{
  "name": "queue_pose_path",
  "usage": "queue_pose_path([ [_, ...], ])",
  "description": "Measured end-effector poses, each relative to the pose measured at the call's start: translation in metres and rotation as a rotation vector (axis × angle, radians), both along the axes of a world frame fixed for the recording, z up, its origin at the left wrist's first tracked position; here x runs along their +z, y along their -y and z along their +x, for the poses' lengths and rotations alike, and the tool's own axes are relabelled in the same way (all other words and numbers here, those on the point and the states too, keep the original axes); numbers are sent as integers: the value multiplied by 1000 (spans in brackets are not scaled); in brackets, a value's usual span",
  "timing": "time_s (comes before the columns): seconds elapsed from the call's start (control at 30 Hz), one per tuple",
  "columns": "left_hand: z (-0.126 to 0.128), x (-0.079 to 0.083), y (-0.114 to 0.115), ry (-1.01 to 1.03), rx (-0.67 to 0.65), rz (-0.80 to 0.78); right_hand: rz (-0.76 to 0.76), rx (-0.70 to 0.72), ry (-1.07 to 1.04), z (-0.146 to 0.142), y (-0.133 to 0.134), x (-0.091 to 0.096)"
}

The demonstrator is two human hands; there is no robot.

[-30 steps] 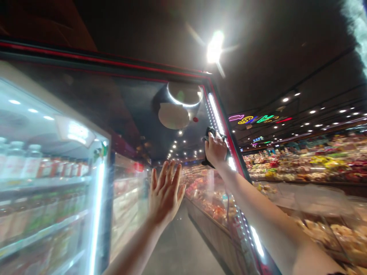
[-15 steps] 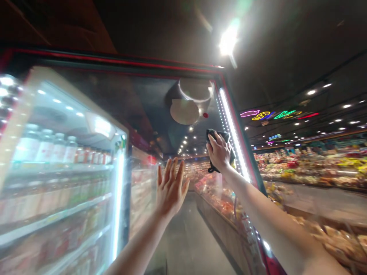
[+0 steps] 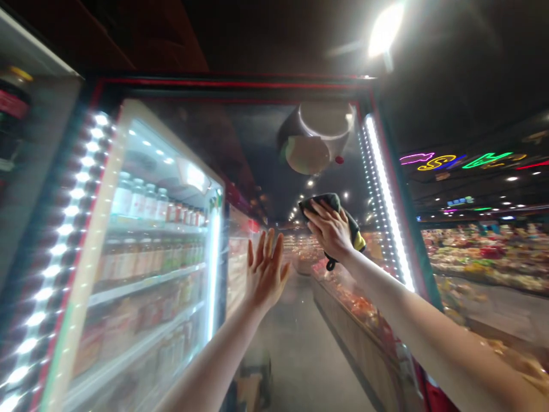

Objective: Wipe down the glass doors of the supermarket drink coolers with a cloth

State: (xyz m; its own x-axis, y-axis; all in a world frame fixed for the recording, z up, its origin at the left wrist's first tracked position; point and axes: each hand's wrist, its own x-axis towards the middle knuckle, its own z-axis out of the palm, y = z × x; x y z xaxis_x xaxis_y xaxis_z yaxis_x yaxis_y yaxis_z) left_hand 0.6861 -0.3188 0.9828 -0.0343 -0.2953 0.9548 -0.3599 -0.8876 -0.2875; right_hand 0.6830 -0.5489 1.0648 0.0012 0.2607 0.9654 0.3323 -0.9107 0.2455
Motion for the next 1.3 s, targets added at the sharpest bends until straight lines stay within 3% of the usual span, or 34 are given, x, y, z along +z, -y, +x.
queue_pose_path([
  [0.07,-2,-6,-5,-7,0,-5,-173,41,-49,-6,5,-17],
  [0.1,-3,-10,-9,-11,6,-1,-186,51,-49,-8,12,-23],
  [0.17,-5,-17,-20,-24,25,11,-57,51,1,-7,28,-22],
  [0.23,-8,-21,-30,-49,53,9,163,41,76,0,28,-7],
  [0.33,-9,-23,-40,-92,84,-30,297,18,98,12,-5,18],
  [0.4,-9,-22,-43,-105,92,-48,174,13,62,14,-31,19],
  [0.47,-9,-23,-45,-106,98,-51,-73,33,30,10,-40,7],
  [0.57,-12,-28,-52,-108,122,-37,-328,54,44,4,-16,-7],
  [0.6,-13,-30,-56,-111,131,-30,-280,45,74,5,-5,-5],
  [0.67,-14,-32,-63,-112,151,-23,-33,33,142,10,5,9],
  [0.73,-15,-33,-68,-109,171,-42,208,41,176,18,-9,29],
  [0.77,-16,-34,-70,-108,183,-54,256,49,170,21,-25,36],
  [0.83,-16,-34,-72,-110,204,-70,169,63,122,23,-63,39],
  [0.9,-17,-35,-75,-114,216,-68,-61,79,66,20,-90,27],
  [0.97,-18,-36,-82,-113,218,-57,-276,108,19,16,-95,11],
  [1.03,-19,-38,-92,-101,218,-51,-360,141,4,14,-79,3],
  [1.1,-19,-38,-105,-76,223,-57,-241,169,50,16,-62,9],
  [1.17,-16,-35,-117,-46,228,-73,-3,194,136,20,-61,25],
  [1.23,-13,-30,-126,-23,229,-82,164,217,182,23,-85,41],
  [1.3,-11,-27,-133,-8,225,-84,149,224,164,23,-122,47],
])
